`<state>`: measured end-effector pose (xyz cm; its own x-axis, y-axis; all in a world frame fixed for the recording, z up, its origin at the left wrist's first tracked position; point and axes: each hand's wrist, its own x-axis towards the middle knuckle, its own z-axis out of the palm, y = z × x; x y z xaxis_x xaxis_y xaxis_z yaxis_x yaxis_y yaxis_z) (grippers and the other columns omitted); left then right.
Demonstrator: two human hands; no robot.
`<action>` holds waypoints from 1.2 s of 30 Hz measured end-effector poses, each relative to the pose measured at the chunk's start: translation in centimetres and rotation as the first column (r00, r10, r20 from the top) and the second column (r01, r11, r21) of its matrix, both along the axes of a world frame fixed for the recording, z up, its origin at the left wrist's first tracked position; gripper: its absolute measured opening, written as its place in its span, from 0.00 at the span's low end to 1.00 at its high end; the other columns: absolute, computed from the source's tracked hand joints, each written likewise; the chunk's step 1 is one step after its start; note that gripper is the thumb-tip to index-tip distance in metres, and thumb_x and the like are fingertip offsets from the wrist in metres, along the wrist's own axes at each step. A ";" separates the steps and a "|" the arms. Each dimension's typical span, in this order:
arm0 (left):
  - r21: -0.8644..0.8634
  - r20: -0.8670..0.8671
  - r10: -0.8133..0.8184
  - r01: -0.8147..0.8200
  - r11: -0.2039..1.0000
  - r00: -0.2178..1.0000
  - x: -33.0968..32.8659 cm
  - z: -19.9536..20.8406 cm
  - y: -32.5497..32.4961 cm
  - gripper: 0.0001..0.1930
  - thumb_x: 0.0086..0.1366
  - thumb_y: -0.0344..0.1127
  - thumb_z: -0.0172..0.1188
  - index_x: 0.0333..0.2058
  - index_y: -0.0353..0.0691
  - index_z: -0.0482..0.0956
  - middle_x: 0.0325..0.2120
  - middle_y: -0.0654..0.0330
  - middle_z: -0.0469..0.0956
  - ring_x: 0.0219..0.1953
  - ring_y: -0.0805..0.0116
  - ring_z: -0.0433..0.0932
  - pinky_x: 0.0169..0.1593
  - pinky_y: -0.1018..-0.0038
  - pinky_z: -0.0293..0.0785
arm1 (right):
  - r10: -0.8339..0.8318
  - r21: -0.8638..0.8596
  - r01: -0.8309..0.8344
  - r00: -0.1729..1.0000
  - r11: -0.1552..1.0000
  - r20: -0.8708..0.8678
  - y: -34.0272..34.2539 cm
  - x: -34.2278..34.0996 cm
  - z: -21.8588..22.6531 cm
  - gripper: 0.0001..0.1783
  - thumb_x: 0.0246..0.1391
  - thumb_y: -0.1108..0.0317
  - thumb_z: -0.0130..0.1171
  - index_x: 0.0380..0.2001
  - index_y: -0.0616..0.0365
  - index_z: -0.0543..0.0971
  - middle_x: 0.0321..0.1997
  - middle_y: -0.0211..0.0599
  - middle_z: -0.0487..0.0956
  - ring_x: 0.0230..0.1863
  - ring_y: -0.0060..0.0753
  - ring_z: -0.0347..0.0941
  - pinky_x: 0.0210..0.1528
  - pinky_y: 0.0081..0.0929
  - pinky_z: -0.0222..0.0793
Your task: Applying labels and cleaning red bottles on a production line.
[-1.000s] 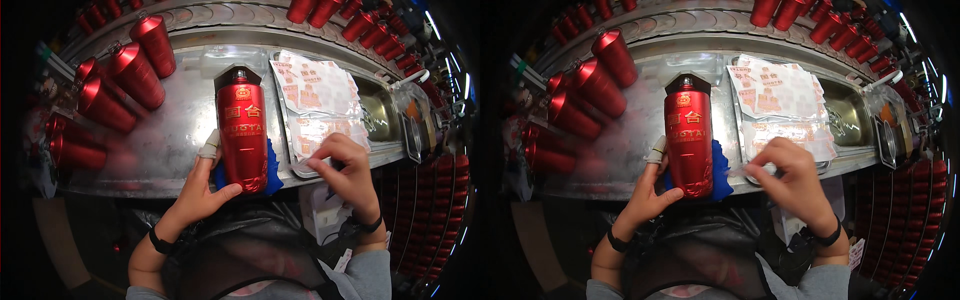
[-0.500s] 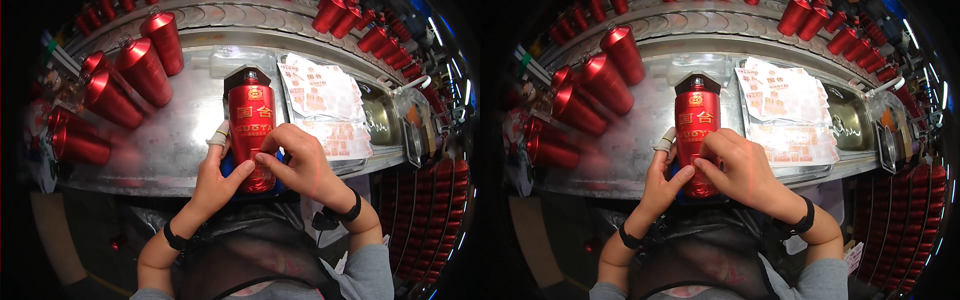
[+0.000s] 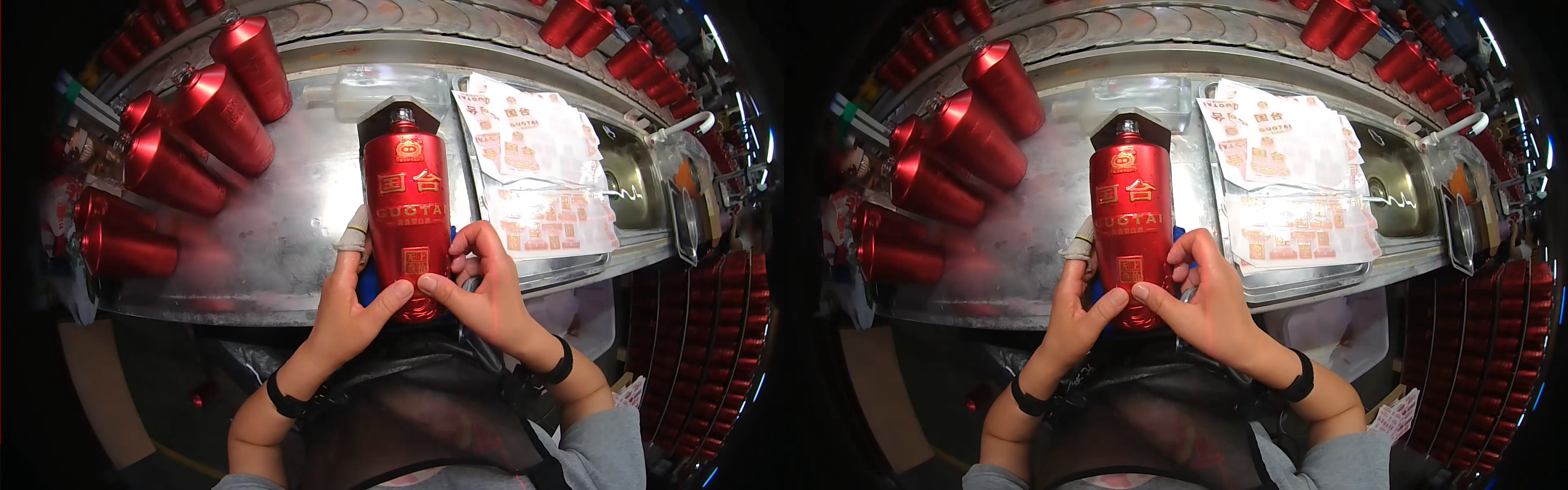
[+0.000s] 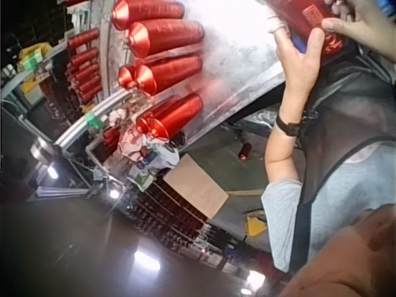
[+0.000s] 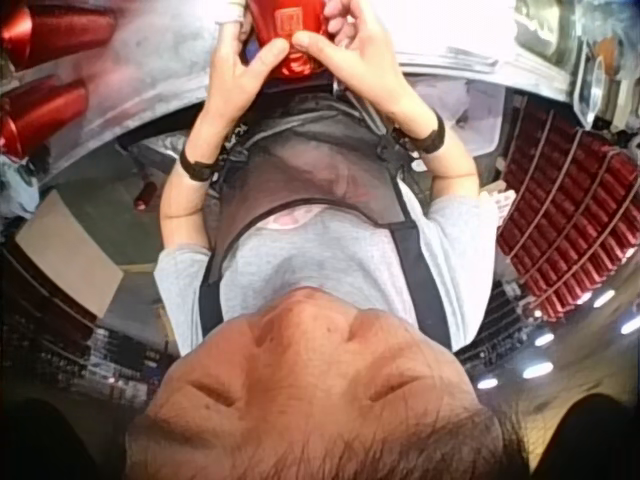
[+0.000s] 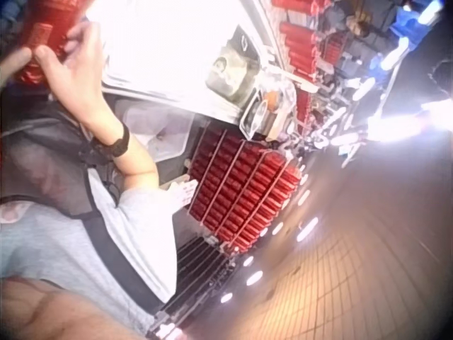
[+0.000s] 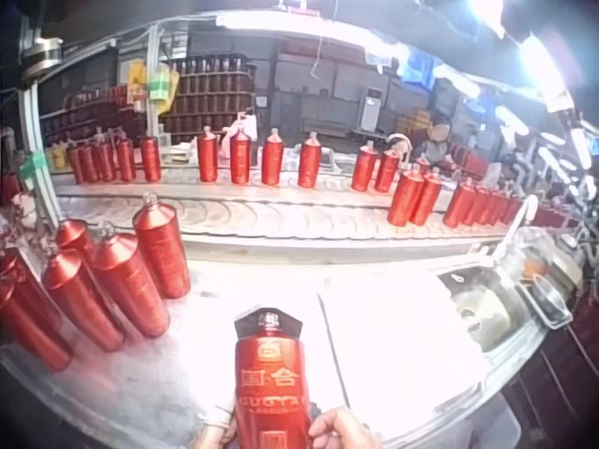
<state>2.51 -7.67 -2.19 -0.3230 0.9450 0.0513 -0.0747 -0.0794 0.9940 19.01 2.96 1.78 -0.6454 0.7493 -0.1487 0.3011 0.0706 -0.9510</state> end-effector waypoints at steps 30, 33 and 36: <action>-0.028 0.026 -0.020 0.021 0.999 0.999 -0.1 0.4 0.0 0.45 0.64 0.38 0.64 0.70 0.31 0.44 0.63 0.45 0.63 0.65 0.60 0.65 0.67 0.66 0.58 | -0.015 -0.094 0.009 0.998 0.996 -0.065 0.0 0.0 -0.6 0.24 0.49 0.65 0.73 0.39 0.55 0.66 0.34 0.24 0.64 0.31 0.14 0.57 0.31 0.16 0.60; -0.036 0.034 -0.015 0.016 0.999 0.999 0.0 0.6 0.0 0.44 0.65 0.38 0.63 0.70 0.31 0.45 0.63 0.45 0.63 0.65 0.60 0.65 0.67 0.66 0.58 | -0.014 -0.081 0.010 0.999 0.997 -0.046 0.0 0.0 -0.4 0.24 0.49 0.65 0.73 0.39 0.55 0.66 0.35 0.25 0.64 0.32 0.14 0.58 0.31 0.16 0.60; -0.038 0.050 -0.009 0.011 0.999 0.999 0.1 0.6 0.1 0.44 0.65 0.38 0.63 0.70 0.31 0.45 0.64 0.45 0.63 0.65 0.60 0.64 0.67 0.66 0.58 | -0.021 -0.122 0.015 0.998 0.992 -0.054 -0.1 -0.1 -0.2 0.24 0.49 0.65 0.73 0.39 0.55 0.66 0.35 0.25 0.64 0.32 0.15 0.57 0.32 0.16 0.60</action>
